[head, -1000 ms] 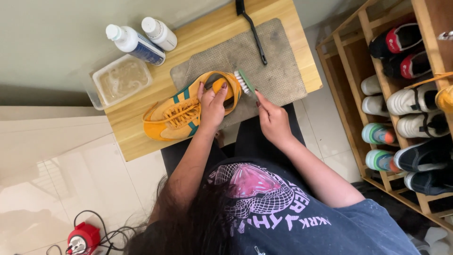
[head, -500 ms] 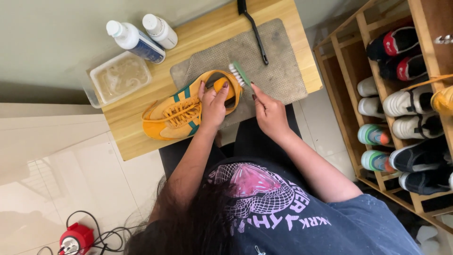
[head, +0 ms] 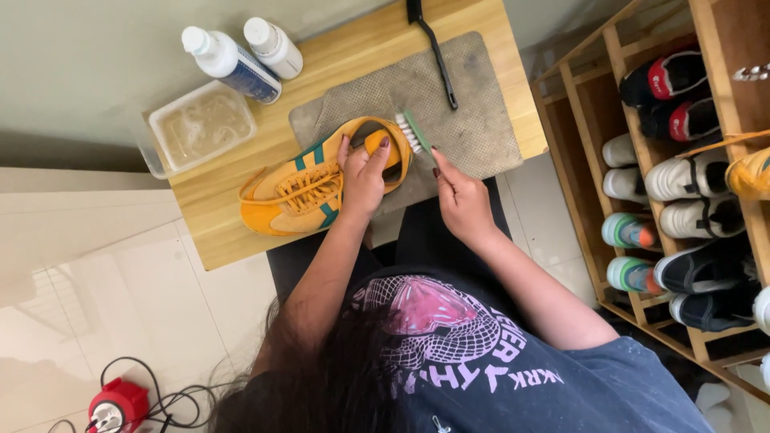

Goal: The person scrubs a yellow and green sneaker with a green brush, dipping it into a soapy container. They clean the upper, sides, and interior collar of the shoe on a wooden table.

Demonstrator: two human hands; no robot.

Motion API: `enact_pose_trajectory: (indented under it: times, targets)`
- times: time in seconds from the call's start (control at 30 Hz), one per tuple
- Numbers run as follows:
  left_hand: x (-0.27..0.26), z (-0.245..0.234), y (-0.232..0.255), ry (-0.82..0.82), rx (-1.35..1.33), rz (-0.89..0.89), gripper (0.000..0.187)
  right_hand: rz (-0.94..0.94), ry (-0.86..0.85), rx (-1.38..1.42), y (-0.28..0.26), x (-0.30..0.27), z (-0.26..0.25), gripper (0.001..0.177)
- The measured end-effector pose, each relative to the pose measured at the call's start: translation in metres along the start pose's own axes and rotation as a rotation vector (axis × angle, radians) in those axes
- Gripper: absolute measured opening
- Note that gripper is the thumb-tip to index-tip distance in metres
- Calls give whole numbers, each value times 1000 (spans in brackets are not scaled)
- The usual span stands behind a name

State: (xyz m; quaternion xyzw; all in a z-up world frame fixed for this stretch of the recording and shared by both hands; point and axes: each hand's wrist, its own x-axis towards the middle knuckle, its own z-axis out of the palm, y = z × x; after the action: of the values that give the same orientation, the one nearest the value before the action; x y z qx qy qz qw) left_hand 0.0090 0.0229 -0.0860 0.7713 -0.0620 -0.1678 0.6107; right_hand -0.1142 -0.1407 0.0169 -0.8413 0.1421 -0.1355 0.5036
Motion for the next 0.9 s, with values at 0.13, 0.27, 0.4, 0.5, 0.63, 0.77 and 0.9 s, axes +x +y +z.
enact_pose_trajectory:
  times: [0.13, 0.27, 0.4, 0.5, 0.63, 0.77, 0.9]
  targets:
    - [6, 1, -5, 12, -3, 11, 42, -4, 14, 18, -15, -1, 1, 40]
    - [7, 0, -16, -2, 20, 28, 44, 16, 8, 55, -3, 1, 7, 41]
    - [8, 1, -11, 6, 32, 28, 44, -5, -9, 39, -29, 5, -1, 40]
    - [9, 2, -10, 29, 34, 20, 42, 1, -12, 33, -14, 6, 3, 41]
    - [12, 2, -17, 18, 11, 21, 43, -17, -27, 4, -12, 5, 1, 41]
    - [7, 1, -11, 13, -12, 7, 42, -23, -24, -9, 6, -2, 4, 42]
    - [8, 1, -8, 20, -25, 12, 42, -3, 2, 31, -3, -12, 5, 41]
